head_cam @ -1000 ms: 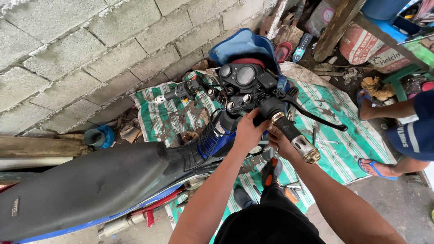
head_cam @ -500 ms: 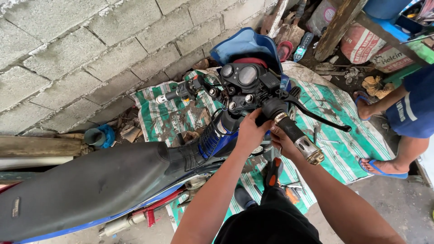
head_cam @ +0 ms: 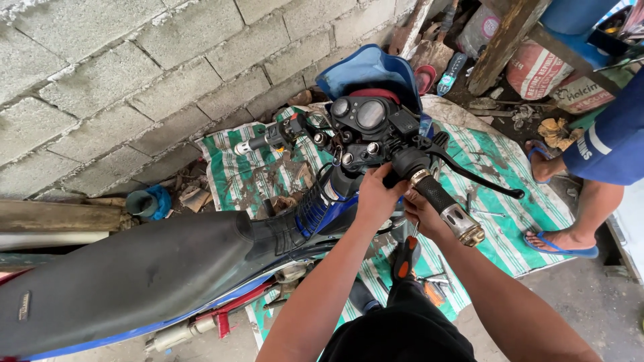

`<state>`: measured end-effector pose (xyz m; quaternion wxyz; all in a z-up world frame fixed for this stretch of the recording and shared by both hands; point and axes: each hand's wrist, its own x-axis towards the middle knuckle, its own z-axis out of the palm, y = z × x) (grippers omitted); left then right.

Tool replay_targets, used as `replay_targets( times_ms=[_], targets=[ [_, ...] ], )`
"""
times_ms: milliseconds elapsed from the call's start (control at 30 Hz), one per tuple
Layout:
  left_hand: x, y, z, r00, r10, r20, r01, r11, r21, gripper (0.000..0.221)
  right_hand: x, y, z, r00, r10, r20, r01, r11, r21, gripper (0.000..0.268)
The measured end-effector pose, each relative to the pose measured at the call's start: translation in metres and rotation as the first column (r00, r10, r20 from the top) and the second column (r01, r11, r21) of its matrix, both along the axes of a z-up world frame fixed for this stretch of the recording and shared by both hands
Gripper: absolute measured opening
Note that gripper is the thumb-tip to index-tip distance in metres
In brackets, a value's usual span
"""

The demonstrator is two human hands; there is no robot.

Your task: The person works on the handlebar of a blue motorcycle, using a screwdriver to loosen components near the throttle grip and removing a small black housing part. They handle the part by hand, set the screwdriver on the seat, then reposition and press the grip and lever assembly back into place on the handlebar.

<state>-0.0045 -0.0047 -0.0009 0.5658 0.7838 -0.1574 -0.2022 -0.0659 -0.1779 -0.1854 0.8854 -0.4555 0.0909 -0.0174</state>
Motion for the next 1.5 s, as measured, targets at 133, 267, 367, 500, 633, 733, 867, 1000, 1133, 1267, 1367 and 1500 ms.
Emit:
replay_targets(
  times_ms=[133,267,367,500,633,733,867,1000,1133,1267,1367,1500],
  targets=[
    [-0.004,0.004,0.01,0.999,-0.028,-0.017,0.027,0.999,-0.042,0.058,-0.001,-0.001,0.008,1.0,0.01,0.019,-0.009,1.0,-0.009,0.038],
    [-0.005,0.003,0.01,1.0,-0.027,-0.004,0.027,0.999,-0.029,0.058,-0.003,-0.003,0.007,0.999,0.028,0.045,-0.027,0.999,-0.022,0.039],
    [-0.003,0.001,0.008,0.999,-0.011,-0.03,0.011,1.0,-0.005,0.059,-0.002,-0.003,0.006,0.999,0.024,0.041,-0.024,1.0,-0.017,0.039],
    [0.0,-0.001,0.0,1.0,0.006,-0.012,-0.006,0.999,0.035,0.064,-0.002,-0.001,0.014,0.999,0.018,0.041,-0.018,1.0,-0.018,0.038],
    [-0.004,0.001,0.008,1.0,0.002,-0.018,-0.002,1.0,0.012,0.061,-0.001,-0.005,0.005,0.998,0.036,0.045,-0.036,0.999,0.003,0.036],
    [-0.006,0.001,0.01,0.999,0.002,-0.032,-0.001,1.0,0.007,0.06,-0.003,-0.005,0.003,0.998,0.035,0.047,-0.036,0.999,0.01,0.036],
    [-0.007,0.001,0.018,0.999,-0.011,-0.053,0.011,1.0,0.003,0.06,-0.001,-0.012,-0.021,0.998,0.039,0.042,-0.041,0.998,0.038,0.035],
    [-0.004,-0.001,0.006,0.998,0.004,-0.062,-0.003,1.0,0.002,0.061,-0.002,-0.011,-0.019,0.999,0.025,0.026,-0.026,0.999,0.031,0.031],
    [-0.011,-0.002,0.011,0.999,0.035,-0.036,-0.037,0.998,-0.046,0.07,-0.002,-0.018,-0.051,1.0,0.017,-0.012,-0.016,0.999,0.037,0.028],
    [-0.057,0.013,0.028,0.981,0.115,-0.155,-0.159,0.938,-0.309,0.077,-0.014,-0.018,-0.03,0.994,-0.023,-0.104,0.028,0.998,0.053,0.028],
    [-0.094,0.016,-0.034,0.96,0.095,-0.264,-0.115,0.991,-0.062,0.063,-0.04,-0.001,0.017,0.936,-0.113,-0.335,0.134,0.99,0.04,0.042],
    [-0.119,0.025,-0.025,0.882,-0.279,-0.38,0.382,0.895,0.231,0.047,-0.078,0.029,0.09,0.869,-0.298,-0.395,0.313,0.949,-0.028,0.031]
  ],
)
